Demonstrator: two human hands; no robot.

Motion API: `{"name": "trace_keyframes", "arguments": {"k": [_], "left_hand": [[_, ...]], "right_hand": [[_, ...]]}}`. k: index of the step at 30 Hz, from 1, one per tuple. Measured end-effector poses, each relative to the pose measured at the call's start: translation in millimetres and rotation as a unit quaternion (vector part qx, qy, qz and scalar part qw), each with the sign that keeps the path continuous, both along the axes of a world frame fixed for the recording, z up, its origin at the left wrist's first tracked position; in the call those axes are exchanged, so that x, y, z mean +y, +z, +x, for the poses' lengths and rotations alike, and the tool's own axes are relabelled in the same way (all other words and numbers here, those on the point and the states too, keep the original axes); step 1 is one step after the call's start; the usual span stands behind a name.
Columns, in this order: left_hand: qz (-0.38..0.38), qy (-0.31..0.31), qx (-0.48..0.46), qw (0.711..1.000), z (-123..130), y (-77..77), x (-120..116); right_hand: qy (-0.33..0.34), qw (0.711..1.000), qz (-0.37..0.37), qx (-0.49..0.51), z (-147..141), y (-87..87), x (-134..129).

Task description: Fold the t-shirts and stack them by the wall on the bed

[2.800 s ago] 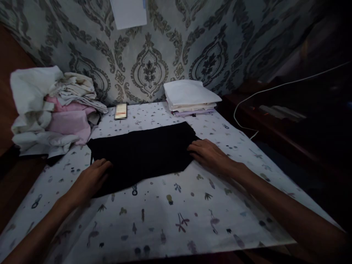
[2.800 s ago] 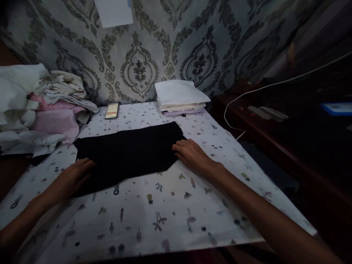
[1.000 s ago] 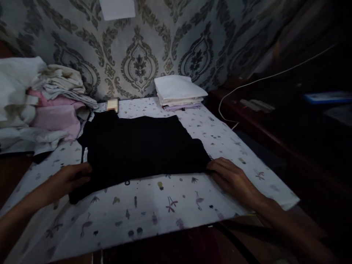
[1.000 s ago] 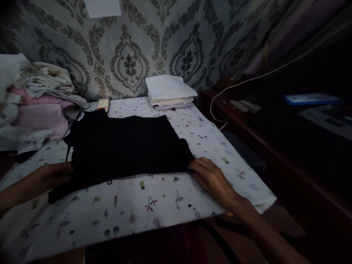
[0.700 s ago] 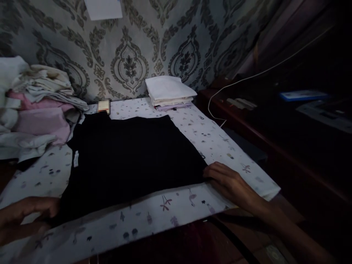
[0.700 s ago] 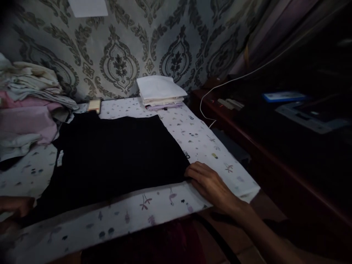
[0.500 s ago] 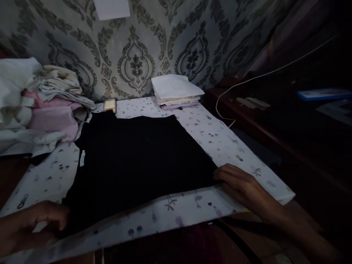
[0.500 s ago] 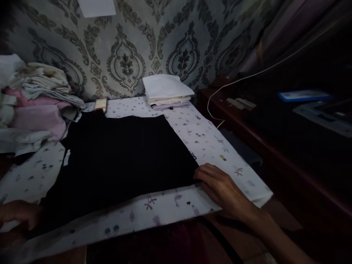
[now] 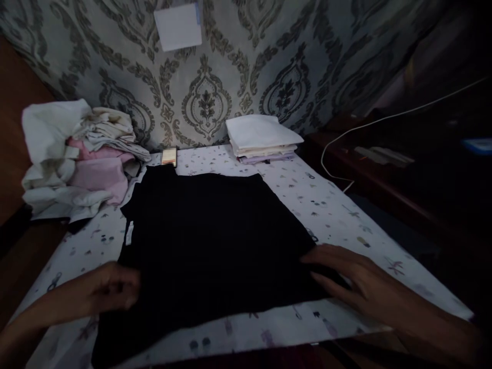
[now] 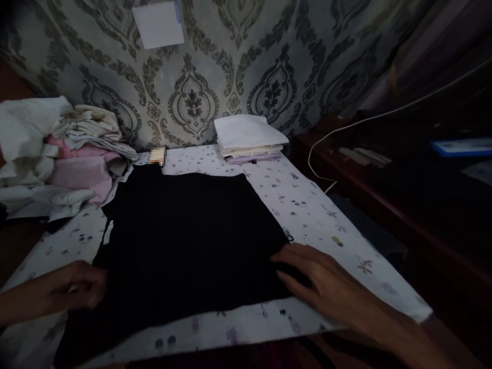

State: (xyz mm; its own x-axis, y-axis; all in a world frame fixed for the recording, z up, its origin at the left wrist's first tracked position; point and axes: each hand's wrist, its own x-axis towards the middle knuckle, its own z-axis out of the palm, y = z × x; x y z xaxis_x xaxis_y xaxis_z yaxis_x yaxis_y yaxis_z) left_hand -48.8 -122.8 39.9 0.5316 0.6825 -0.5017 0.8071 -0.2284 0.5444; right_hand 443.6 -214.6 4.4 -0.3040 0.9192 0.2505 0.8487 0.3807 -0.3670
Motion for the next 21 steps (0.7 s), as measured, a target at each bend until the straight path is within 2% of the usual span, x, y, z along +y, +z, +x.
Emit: {"name": "trace_keyframes", "arguments": {"k": [1, 3, 6, 8, 9, 11, 13, 15, 17, 19, 21], "left_hand": [[0.044, 0.016, -0.028, 0.999, 12.9, -2.0, 6.8], [0.163, 0.051, -0.08, 0.982, 34.2, -15.8, 18.8], [0.265, 0.0, -0.086, 0.96, 43.9, -49.0, 34.3], [0.302, -0.027, -0.066, 0.951, 39.0, -63.9, 46.5], [0.317, -0.021, -0.063, 0.946, 36.9, -65.9, 54.3], [0.323, -0.003, -0.067, 0.944, 40.8, -59.0, 74.6], [0.312, -0.011, -0.076, 0.947, 60.4, -43.6, 101.6], [0.316, -0.039, -0.077, 0.945, 92.8, -30.3, 134.0], [0.34, -0.05, -0.065, 0.937, 128.8, -26.5, 168.9], [0.369, -0.048, -0.023, 0.928, 159.0, -32.2, 202.1], [0.386, -0.056, 0.027, 0.921, 179.1, -42.4, 230.1]], "right_hand": [[0.032, 0.999, -0.009, 0.003, -12.8, 1.2, 12.1], [0.081, 0.997, 0.012, 0.008, -39.7, -2.7, 38.0], [0.168, 0.985, 0.021, -0.017, -59.7, -22.9, 76.6], [0.148, 0.987, 0.01, -0.056, -50.7, -37.7, 102.4], [0.099, 0.993, 0.008, -0.071, -41.1, -42.9, 115.6], [-0.02, 0.997, 0.012, -0.078, -19.5, -46.7, 142.8], [-0.085, 0.993, 0.025, -0.075, -3.9, -42.7, 169.0], [-0.09, 0.991, 0.031, -0.093, 0.3, -35.4, 191.5], [-0.075, 0.989, 0.016, -0.129, -4.3, -29.4, 207.8], [-0.069, 0.986, -0.005, -0.154, -11.3, -26.6, 217.8], [-0.077, 0.984, -0.013, -0.158, -15.4, -25.8, 224.5]]}}
